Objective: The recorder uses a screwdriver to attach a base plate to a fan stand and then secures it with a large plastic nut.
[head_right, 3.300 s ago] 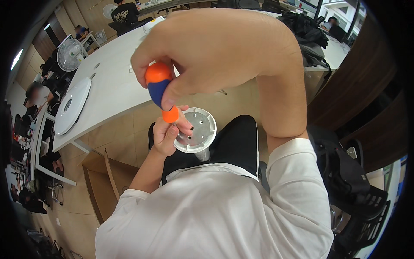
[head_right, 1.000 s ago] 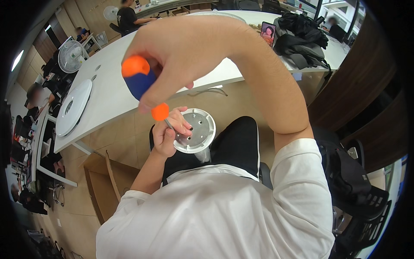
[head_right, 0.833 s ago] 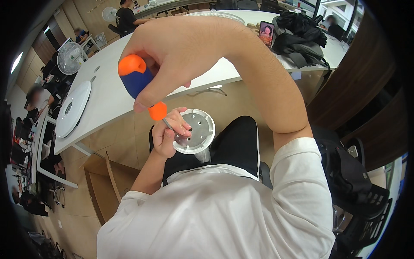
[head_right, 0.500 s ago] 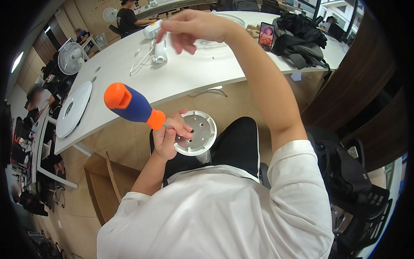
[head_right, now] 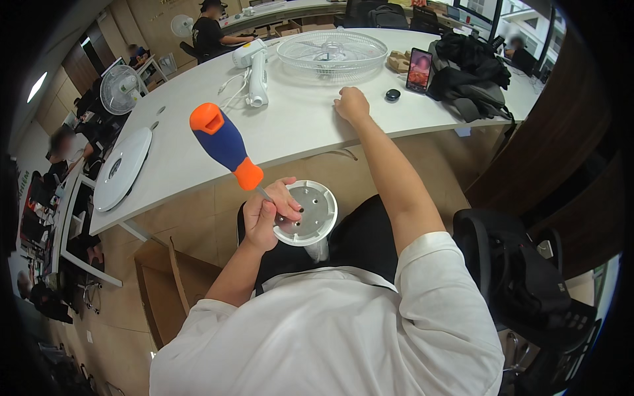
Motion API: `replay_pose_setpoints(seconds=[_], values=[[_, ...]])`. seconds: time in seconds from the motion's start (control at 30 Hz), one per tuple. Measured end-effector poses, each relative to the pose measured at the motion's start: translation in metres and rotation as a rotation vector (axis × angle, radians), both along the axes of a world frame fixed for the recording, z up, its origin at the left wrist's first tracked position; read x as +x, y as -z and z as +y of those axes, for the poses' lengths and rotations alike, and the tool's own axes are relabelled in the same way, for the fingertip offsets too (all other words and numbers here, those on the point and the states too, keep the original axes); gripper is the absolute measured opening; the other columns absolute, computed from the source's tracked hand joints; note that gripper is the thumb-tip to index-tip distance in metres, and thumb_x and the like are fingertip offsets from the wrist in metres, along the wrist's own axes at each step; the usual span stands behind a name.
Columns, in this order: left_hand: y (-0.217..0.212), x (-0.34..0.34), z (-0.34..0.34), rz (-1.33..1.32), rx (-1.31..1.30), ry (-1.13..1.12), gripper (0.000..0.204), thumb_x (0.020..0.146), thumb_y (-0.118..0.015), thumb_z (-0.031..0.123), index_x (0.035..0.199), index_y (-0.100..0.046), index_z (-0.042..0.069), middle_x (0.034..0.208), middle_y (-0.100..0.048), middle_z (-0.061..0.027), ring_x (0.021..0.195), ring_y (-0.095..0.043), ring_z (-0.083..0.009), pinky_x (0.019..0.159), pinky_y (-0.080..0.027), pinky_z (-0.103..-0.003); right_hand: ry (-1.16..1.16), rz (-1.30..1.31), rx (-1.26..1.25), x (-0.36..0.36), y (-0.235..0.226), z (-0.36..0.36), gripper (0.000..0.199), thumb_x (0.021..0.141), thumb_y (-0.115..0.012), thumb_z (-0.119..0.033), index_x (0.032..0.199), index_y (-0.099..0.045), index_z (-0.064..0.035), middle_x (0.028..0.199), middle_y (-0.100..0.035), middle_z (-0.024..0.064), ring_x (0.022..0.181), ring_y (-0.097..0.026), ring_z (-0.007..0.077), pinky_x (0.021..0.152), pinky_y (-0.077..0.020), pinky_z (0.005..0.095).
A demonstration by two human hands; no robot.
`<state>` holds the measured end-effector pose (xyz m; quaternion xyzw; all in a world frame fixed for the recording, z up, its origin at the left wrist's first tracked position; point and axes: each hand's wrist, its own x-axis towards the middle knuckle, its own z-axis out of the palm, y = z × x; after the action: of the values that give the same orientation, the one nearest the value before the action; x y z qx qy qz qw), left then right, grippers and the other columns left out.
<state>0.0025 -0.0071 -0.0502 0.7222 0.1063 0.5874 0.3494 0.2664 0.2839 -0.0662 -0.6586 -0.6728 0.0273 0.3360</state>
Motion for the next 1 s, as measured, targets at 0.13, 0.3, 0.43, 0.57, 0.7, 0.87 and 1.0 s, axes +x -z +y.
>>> replay_pose_setpoints(seconds=[0.13, 0.3, 0.43, 0.57, 0.7, 0.87, 1.0], values=[[0.002, -0.001, 0.001, -0.005, -0.014, -0.001, 0.047, 0.115, -0.042, 0.041, 0.087, -0.063, 0.009, 0.077, -0.071, -0.0046, 0.082, -0.066, -0.0197, 0.115, -0.039, -0.055, 0.051, -0.069, -0.046, -0.006, 0.001, 0.002, 0.026, 0.090, -0.078, -0.024, 0.107, -0.080, -0.0037, 0.121, -0.074, 0.0202, 0.113, -0.071, 0.0377, 0.096, -0.0578, 0.0482], [0.000, 0.002, 0.001, -0.003, -0.023, 0.013, 0.049, 0.114, -0.043, 0.043, 0.085, -0.063, 0.009, 0.076, -0.071, -0.0049, 0.082, -0.066, -0.0198, 0.116, -0.039, -0.055, 0.031, -0.114, -0.019, 0.005, 0.002, 0.001, 0.024, 0.091, -0.077, -0.023, 0.103, -0.081, -0.0032, 0.118, -0.075, 0.0211, 0.107, -0.072, 0.0390, 0.091, -0.0589, 0.0478], [0.003, -0.003, 0.001, -0.016, -0.040, -0.016, 0.049, 0.114, -0.043, 0.044, 0.085, -0.063, 0.009, 0.075, -0.071, -0.0052, 0.082, -0.066, -0.0200, 0.116, -0.038, -0.055, -0.353, 0.463, 0.002, -0.023, -0.036, -0.048, 0.025, 0.093, -0.077, -0.020, 0.109, -0.080, -0.0007, 0.101, -0.080, 0.0136, 0.089, -0.074, 0.0222, 0.079, -0.0578, 0.0353], [0.003, -0.006, 0.003, -0.025, -0.046, -0.022, 0.049, 0.114, -0.043, 0.044, 0.085, -0.063, 0.009, 0.076, -0.071, -0.0054, 0.082, -0.066, -0.0200, 0.116, -0.038, -0.056, -0.809, 0.888, -0.116, -0.038, -0.092, -0.182, 0.023, 0.097, -0.073, -0.014, 0.108, -0.077, 0.0059, 0.094, -0.076, 0.0067, 0.080, -0.065, 0.0124, 0.074, -0.0529, 0.0277], [0.003, -0.007, 0.004, -0.027, -0.030, -0.054, 0.052, 0.115, -0.042, 0.044, 0.084, -0.066, 0.009, 0.075, -0.071, -0.0044, 0.081, -0.068, -0.0195, 0.116, -0.040, -0.055, -1.035, 0.741, -0.206, -0.027, -0.089, -0.261, 0.018, 0.094, -0.078, -0.013, 0.106, -0.080, 0.0005, 0.099, -0.078, 0.0068, 0.086, -0.068, 0.0139, 0.079, -0.0548, 0.0312], [0.002, -0.006, 0.001, -0.020, -0.022, -0.045, 0.051, 0.115, -0.041, 0.043, 0.085, -0.064, 0.010, 0.076, -0.071, -0.0055, 0.082, -0.066, -0.0197, 0.115, -0.040, -0.058, -1.164, 0.389, -0.067, -0.023, -0.087, -0.286, 0.013, 0.089, -0.083, -0.010, 0.101, -0.082, -0.0047, 0.095, -0.076, 0.0053, 0.090, -0.064, 0.0182, 0.087, -0.0513, 0.0362], [0.003, -0.005, 0.000, -0.001, -0.006, -0.051, 0.051, 0.115, -0.041, 0.043, 0.084, -0.064, 0.009, 0.076, -0.071, -0.0059, 0.081, -0.066, -0.0198, 0.114, -0.040, -0.058, -1.166, 0.352, -0.023, -0.023, -0.085, -0.295, 0.011, 0.088, -0.084, -0.011, 0.099, -0.083, -0.0085, 0.100, -0.074, 0.0026, 0.097, -0.061, 0.0214, 0.090, -0.0475, 0.0369]])
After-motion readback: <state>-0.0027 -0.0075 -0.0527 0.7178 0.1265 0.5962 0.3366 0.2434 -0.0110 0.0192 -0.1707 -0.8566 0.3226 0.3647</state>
